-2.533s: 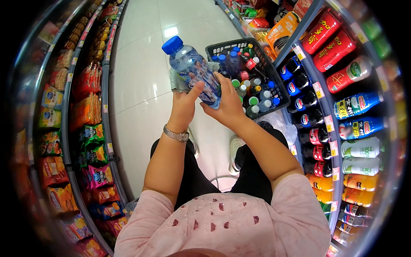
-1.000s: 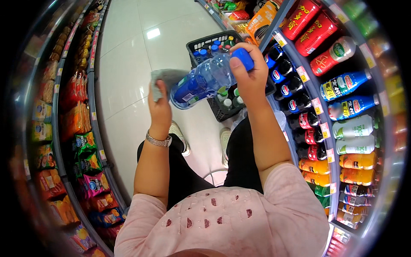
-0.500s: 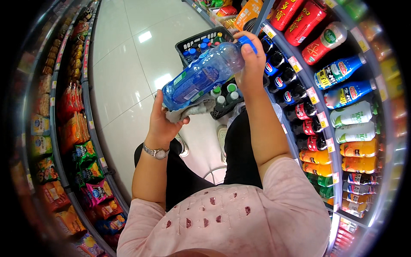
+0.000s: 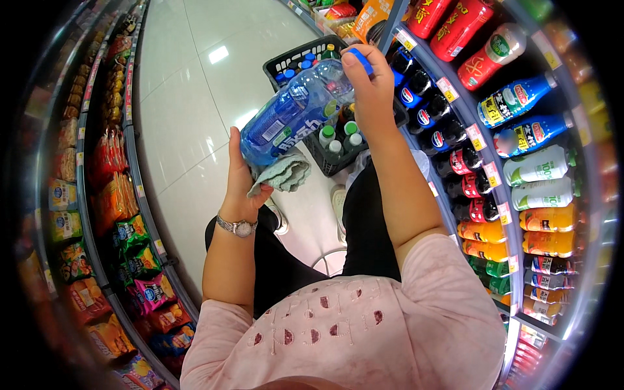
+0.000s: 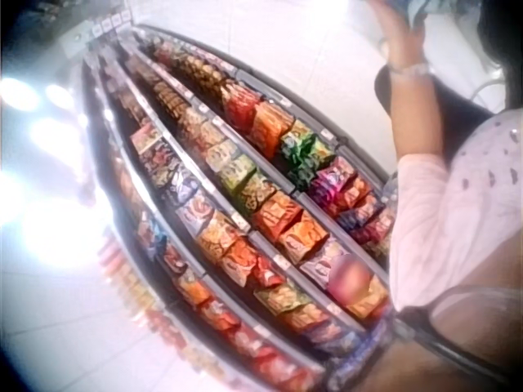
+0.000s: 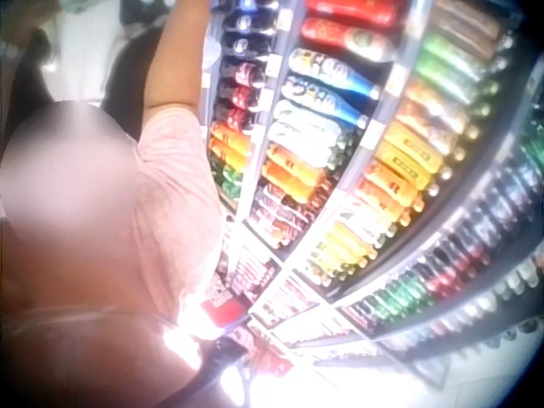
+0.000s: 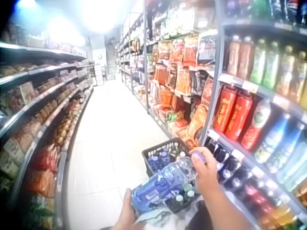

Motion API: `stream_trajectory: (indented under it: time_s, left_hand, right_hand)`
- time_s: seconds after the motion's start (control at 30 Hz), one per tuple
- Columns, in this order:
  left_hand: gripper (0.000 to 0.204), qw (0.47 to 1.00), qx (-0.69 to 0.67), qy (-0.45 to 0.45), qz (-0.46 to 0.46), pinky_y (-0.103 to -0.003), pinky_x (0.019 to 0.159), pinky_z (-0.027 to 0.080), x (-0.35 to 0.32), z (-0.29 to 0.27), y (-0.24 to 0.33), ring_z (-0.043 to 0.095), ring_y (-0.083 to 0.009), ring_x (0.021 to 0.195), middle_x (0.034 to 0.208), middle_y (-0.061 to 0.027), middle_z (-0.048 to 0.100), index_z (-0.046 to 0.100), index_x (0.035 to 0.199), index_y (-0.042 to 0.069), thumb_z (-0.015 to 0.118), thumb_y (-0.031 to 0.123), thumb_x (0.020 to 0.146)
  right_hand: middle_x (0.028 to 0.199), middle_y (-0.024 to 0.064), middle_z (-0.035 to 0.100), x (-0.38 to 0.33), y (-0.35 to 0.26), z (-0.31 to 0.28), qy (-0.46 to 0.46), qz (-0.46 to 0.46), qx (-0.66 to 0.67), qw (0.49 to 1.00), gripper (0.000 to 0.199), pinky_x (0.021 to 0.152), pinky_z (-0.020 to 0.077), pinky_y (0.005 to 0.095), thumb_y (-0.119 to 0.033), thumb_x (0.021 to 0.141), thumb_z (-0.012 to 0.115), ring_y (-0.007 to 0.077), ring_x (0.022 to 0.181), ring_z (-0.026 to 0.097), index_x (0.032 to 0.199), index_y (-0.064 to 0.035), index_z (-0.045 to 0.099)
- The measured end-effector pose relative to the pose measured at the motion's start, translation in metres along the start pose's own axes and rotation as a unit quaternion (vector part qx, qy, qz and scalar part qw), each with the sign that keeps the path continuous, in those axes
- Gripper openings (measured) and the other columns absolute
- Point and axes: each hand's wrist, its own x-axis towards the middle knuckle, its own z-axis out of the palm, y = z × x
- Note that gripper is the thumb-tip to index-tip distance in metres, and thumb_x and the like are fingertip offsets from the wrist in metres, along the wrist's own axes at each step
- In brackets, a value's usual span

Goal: The person sits on the floor in a store aisle and wipes the surfaces of snack packages with a cloth. They handle multiple chip bags one at a time, turning them over to clean both sides before placing them back on the shelf.

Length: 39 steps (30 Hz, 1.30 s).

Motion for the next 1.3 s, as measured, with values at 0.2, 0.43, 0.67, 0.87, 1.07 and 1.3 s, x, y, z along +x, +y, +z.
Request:
stream_trajectory:
  time_s: [0.2,0.43,0.67,0.87,1.07,1.3]
  left_hand:
    - [0.071,1.0,0.017,-0.012,-0.015,-0.018,0.038,0.035,0.001,-0.006,0.001,0.059,-0.0067,0.066,0.094,-0.0016,0.065,0.056,0.113,0.013,0.04,0.075,0.082]
    - [0.058,0.986,0.064,-0.03,0.15,-0.031,0.076,0.049,-0.003,-0.017,-0.004,0.058,-0.0152,0.097,0.113,-0.0045,0.059,0.047,0.125,0.007,0.062,0.046,0.085]
    - [0.07,0.956,0.121,-0.062,0.261,-0.029,0.088,0.045,-0.012,-0.014,-0.002,0.052,-0.0157,0.107,0.12,-0.0064,0.052,0.034,0.137,0.003,0.072,0.016,0.08]
    - [0.085,0.942,0.135,-0.061,0.301,-0.033,0.1,0.041,-0.018,-0.007,0.004,0.047,-0.0199,0.118,0.129,-0.0093,0.044,0.028,0.14,0.006,0.076,0.002,0.07]
    - [0.088,0.907,0.236,-0.074,0.34,-0.041,0.104,0.039,-0.012,-0.007,0.006,0.04,-0.0261,0.127,0.138,-0.0124,0.035,0.034,0.132,0.013,0.082,-0.002,0.059]
    - [0.088,0.856,0.278,-0.111,0.422,-0.044,0.103,0.041,-0.002,-0.008,0.006,0.039,-0.0303,0.129,0.139,-0.016,0.034,0.035,0.131,0.015,0.082,-0.002,0.059]
  right_hand:
    - [0.084,-0.0018,0.056,0.0,0.0,0.006,0.017,0.014,-0.004,1.0,0.024,0.069,0.0404,0.0191,-0.023,0.089,0.061,0.0045,0.077,0.051,0.099,-0.0021,0.059]
    - [0.097,0.0035,0.057,0.004,-0.003,0.001,0.002,0.034,0.027,0.999,0.028,0.074,0.0399,0.0193,-0.024,0.088,0.052,0.0089,0.084,0.051,0.102,-0.0019,0.059]
    - [0.094,0.0008,0.057,0.009,-0.002,-0.012,-0.028,0.021,-0.077,0.996,0.032,0.054,0.0352,0.0189,-0.032,0.087,0.048,0.0051,0.065,0.045,0.103,-0.0059,0.059]
    - [0.081,-0.0012,0.056,0.008,-0.003,-0.01,-0.042,0.061,-0.026,0.997,0.031,0.047,0.0277,0.0185,-0.034,0.087,0.047,0.0029,0.058,0.043,0.099,-0.0076,0.058]
    - [0.093,0.0064,0.054,0.006,-0.019,-0.006,-0.038,0.085,0.089,0.992,0.029,0.068,0.0454,0.0242,-0.031,0.091,0.047,0.0118,0.081,0.056,0.096,-0.004,0.054]
    - [0.094,0.0059,0.052,0.006,-0.014,-0.01,-0.033,0.074,0.069,0.994,0.031,0.078,0.0442,0.0252,-0.033,0.094,0.048,0.0129,0.086,0.055,0.099,-0.0033,0.055]
